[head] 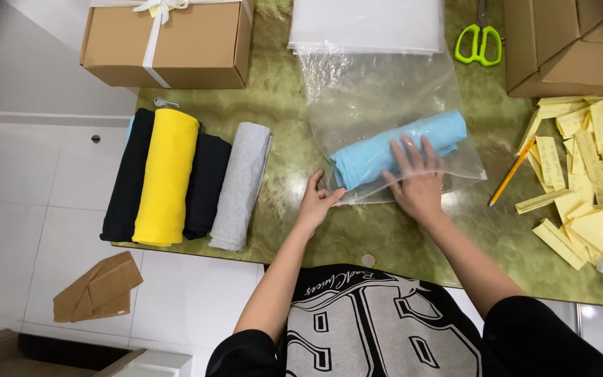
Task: The person ties a white ribbon into a bow on a brown cardboard box, then writes on a yellow sticky note with a pencil and attaches it to the box. The person then places a folded light blue cloth into a clear plastic bag and seals it.
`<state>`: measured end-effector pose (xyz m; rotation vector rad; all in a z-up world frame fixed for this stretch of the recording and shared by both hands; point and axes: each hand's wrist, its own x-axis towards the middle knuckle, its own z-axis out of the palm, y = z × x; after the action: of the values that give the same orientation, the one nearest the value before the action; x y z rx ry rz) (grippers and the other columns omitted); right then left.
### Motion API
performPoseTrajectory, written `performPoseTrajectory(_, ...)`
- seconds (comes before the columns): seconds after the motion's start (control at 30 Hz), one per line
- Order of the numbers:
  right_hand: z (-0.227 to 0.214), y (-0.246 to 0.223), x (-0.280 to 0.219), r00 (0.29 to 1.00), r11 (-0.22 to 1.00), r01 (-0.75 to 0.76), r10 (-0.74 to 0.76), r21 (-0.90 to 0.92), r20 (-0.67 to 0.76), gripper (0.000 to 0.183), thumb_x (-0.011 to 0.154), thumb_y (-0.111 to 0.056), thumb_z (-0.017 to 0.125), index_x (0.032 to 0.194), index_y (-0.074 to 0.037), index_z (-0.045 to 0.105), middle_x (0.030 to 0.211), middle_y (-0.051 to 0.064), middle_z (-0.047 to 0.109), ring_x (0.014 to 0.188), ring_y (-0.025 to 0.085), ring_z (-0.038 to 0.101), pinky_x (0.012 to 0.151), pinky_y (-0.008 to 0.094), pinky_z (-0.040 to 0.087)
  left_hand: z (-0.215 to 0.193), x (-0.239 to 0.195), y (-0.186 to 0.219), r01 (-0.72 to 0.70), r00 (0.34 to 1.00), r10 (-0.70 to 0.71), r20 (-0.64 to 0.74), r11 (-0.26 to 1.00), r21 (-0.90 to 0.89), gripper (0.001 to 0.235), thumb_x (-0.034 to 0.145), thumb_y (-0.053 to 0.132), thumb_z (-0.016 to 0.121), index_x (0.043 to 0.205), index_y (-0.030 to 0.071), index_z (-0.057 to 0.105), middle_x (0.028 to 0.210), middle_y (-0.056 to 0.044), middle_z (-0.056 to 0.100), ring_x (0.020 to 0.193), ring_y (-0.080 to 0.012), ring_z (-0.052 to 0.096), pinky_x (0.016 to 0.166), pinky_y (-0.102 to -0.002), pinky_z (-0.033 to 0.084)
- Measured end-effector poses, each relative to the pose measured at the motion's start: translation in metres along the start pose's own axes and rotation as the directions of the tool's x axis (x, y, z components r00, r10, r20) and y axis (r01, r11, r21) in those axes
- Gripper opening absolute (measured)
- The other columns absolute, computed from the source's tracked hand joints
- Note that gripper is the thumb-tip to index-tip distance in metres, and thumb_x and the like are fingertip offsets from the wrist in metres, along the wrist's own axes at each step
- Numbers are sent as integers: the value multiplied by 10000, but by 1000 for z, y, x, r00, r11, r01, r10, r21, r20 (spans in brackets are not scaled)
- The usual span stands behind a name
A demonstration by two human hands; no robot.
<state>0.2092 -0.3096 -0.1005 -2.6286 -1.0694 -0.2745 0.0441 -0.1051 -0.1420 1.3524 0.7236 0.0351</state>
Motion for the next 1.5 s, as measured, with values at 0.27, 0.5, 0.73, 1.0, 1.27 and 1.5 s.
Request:
performPoseTrajectory(0.27, 7, 15, -44, 993, 993, 118, -117, 16, -34, 692, 994, -497, 657, 1642, -372, 449, 1736, -2, 369, 1628, 389, 183, 1248, 608, 202, 1, 14, -8, -4, 998, -4, 59, 991, 137, 1061, 863, 364, 910, 1674, 78, 288, 774, 3, 684, 777, -110, 673, 738, -221, 503)
performPoseTrajectory(0.5, 9, 16, -47, 992, 998, 70, -70, 4, 105, 542, 1047, -577, 536, 1560, -402, 541, 1796, -74, 254, 1660, 385, 89, 1246, 641, 268, -3, 13, -5, -9, 997, -1, 83, 993, 122, 1017, 872, 272, 898, 1662, 37, 302, 744, -6, 675, 732, -108, 654, 703, -211, 492)
performPoseTrajectory(0.73, 18, -5, -6, 994, 997, 83, -82, -6, 73, 513, 1092, -575, 463, 1560, -387, 554, 1794, -46, 237, 1625, 448, 145, 1172, 726, 369, -7, 19, -16, -30, 994, 24, 107, 998, 55, 756, 858, 190, 902, 1503, -9, 563, 735, -13, 695, 704, -115, 661, 672, -223, 525)
performPoseTrajectory(1.0, -9, -51, 83, 814, 989, -129, 145, -68, 562, 622, 1096, -623, 362, 1690, -499, 222, 1793, 19, 153, 1402, 481, 542, 1211, 741, 284, -16, 26, -32, -13, 999, 15, 51, 999, -42, 612, 820, 206, 954, 1335, -13, 709, 730, -1, 697, 660, -51, 632, 579, -170, 502)
performPoseTrajectory(1.27, 23, -29, 105, 862, 998, -53, 57, -22, 504, 653, 1103, -648, 244, 1713, -466, 102, 1808, -42, -97, 1609, 420, -91, 1181, 796, 191, -16, 35, -50, 12, 1000, -12, 12, 1000, -2, 672, 800, 244, 982, 1349, -21, 699, 720, -17, 665, 642, -82, 650, 549, -194, 511)
performPoseTrajectory(1.5, 26, 41, 54, 950, 984, -162, 135, 74, 281, 696, 1091, -603, 373, 1723, -450, 125, 1812, 28, -134, 1641, 424, 24, 1297, 653, 82, -13, 41, 7, 90, 995, -82, -49, 978, 190, 669, 891, 593, 859, 1319, 104, 695, 789, -55, 794, 729, -134, 792, 601, -264, 640)
